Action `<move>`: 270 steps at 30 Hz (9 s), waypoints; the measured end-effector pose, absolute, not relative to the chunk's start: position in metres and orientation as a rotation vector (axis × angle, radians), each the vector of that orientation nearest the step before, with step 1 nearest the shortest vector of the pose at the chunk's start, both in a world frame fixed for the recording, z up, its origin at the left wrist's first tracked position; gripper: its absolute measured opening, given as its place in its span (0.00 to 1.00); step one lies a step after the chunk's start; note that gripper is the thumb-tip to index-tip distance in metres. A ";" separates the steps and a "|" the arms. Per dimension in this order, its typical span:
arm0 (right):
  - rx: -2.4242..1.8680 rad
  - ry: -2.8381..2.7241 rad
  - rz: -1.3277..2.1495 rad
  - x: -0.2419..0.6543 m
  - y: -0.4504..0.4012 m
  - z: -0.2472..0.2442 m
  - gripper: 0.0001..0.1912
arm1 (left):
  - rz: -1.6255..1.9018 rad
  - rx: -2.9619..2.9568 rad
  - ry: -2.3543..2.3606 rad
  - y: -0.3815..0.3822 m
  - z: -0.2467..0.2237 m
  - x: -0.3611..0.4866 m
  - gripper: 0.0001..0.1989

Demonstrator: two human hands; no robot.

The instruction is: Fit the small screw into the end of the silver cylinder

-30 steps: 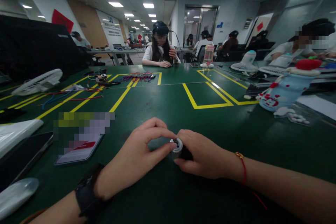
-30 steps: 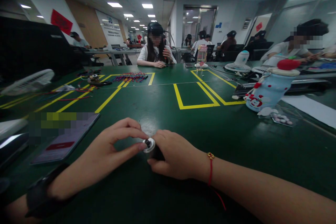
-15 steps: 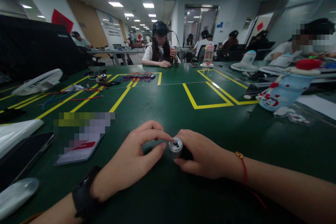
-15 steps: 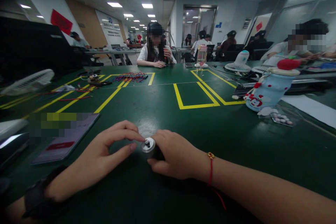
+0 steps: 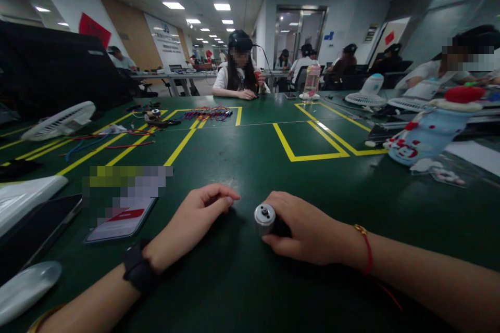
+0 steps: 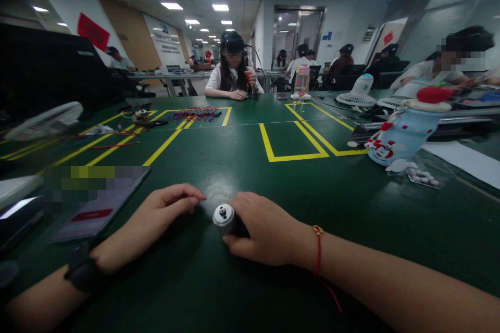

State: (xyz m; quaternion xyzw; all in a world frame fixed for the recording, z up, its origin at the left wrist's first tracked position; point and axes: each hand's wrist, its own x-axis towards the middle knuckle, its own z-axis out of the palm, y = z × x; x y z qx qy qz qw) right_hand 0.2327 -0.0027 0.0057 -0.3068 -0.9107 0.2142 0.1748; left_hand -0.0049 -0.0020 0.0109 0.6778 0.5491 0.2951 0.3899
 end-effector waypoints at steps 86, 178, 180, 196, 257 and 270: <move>-0.870 -2.561 0.639 0.234 -0.003 0.006 0.12 | 0.897 1.663 1.381 0.004 0.003 -0.014 0.16; -0.894 -2.571 0.615 0.232 -0.003 0.006 0.12 | 1.084 1.123 1.061 0.003 0.000 -0.007 0.07; -0.897 -2.573 0.616 0.231 -0.003 0.006 0.12 | 1.083 1.163 1.084 0.003 0.000 -0.006 0.08; -0.888 -2.564 0.588 0.229 -0.003 0.003 0.10 | 0.781 2.023 1.115 -0.018 0.027 0.016 0.09; -0.891 -2.551 0.658 0.233 -0.003 0.008 0.12 | 0.898 1.763 1.307 0.010 0.000 -0.017 0.17; -0.886 -2.535 0.661 0.234 -0.003 0.006 0.12 | 0.720 1.923 1.298 0.002 0.003 -0.015 0.29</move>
